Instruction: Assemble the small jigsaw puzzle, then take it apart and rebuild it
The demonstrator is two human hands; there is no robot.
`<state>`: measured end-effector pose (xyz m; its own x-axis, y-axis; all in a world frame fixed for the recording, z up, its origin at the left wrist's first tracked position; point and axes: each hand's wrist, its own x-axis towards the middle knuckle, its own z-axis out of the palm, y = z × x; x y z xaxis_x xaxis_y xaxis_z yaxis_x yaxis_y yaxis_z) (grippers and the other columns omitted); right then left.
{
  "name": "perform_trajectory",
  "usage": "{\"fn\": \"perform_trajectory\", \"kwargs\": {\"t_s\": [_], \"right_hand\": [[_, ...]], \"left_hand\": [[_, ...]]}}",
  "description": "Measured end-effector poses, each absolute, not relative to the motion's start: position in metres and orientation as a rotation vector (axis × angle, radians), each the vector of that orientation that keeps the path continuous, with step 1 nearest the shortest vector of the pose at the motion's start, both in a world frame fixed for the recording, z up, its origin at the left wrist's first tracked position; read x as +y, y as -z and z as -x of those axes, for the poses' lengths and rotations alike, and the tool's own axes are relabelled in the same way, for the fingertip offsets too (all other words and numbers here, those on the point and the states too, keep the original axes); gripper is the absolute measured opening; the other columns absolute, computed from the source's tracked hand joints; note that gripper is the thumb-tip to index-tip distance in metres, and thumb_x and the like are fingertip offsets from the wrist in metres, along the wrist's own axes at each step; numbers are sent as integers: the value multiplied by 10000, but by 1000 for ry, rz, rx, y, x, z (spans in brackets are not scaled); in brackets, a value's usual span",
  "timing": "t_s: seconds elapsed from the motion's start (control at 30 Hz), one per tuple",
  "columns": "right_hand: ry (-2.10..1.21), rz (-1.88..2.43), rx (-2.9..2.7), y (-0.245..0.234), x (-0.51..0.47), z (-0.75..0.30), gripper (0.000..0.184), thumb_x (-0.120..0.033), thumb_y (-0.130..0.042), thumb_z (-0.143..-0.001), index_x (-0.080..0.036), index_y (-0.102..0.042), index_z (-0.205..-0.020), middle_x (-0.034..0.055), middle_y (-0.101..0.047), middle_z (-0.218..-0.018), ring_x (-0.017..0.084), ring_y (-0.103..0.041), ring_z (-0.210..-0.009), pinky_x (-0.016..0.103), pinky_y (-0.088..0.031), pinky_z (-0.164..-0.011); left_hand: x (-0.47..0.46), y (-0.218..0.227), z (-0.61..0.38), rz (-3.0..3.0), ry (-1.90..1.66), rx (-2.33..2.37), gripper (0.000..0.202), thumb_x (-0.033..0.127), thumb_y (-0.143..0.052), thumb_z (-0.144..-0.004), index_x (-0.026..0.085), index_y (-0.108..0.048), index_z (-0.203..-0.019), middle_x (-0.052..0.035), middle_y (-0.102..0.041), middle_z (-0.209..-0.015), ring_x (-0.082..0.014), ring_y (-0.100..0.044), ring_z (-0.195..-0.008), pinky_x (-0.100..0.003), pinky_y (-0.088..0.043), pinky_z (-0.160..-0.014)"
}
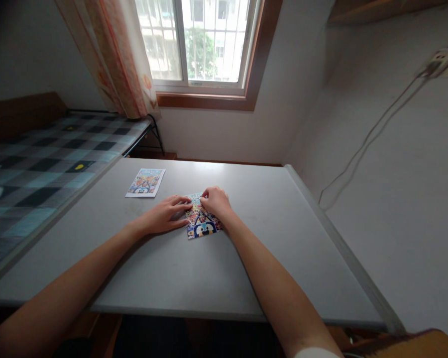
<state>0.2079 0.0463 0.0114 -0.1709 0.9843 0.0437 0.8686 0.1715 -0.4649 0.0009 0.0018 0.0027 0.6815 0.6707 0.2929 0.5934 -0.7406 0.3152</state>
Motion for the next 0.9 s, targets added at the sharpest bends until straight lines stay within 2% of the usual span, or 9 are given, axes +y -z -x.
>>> {"fn": "perform_trajectory", "kwargs": {"t_s": [0.27, 0.5, 0.77, 0.9], "right_hand": [[-611, 1834, -2025, -10, 47, -206, 243, -307, -566, -767, -201, -731, -911, 53, -729, -899, 177, -645, -826, 241, -439, -689], [-541, 1882, -1981, -12, 41, -202, 218, -357, -596, -760, -222, -730, -867, 54, -730, -898, 195, -645, -852, 274, -444, -748], [-509, 1906, -1993, -12, 41, -199, 230, -396, -594, -760, -235, -729, -855, 61, -729, -920, 220, -639, -893, 311, -439, -787], [-518, 1913, -2004, -13, 43, -199, 237, -388, -590, -748, -234, -732, -857, 63, -730, -916, 226, -639, -899, 311, -437, -778]], "left_hand": [[-1, -2, -1, -2688, -578, 1043, 463, 478, -538, -868, 261, -572, -1275, -107, -464, -1332, -272, -501, -1195, -418, -408, -1051], [-1, -2, -4, -2716, -536, 1062, 533, 474, -532, -870, 278, -475, -1362, -100, -497, -1315, -280, -488, -1189, -456, -396, -1043], [2, 0, -7, -2774, -513, 1027, 529, 507, -527, -861, 229, -510, -1310, -99, -437, -1442, -277, -376, -1330, -459, -286, -1116], [3, -1, -9, -2779, -496, 1042, 507, 522, -511, -863, 217, -532, -1268, -92, -458, -1430, -270, -392, -1319, -459, -279, -1112]]}}
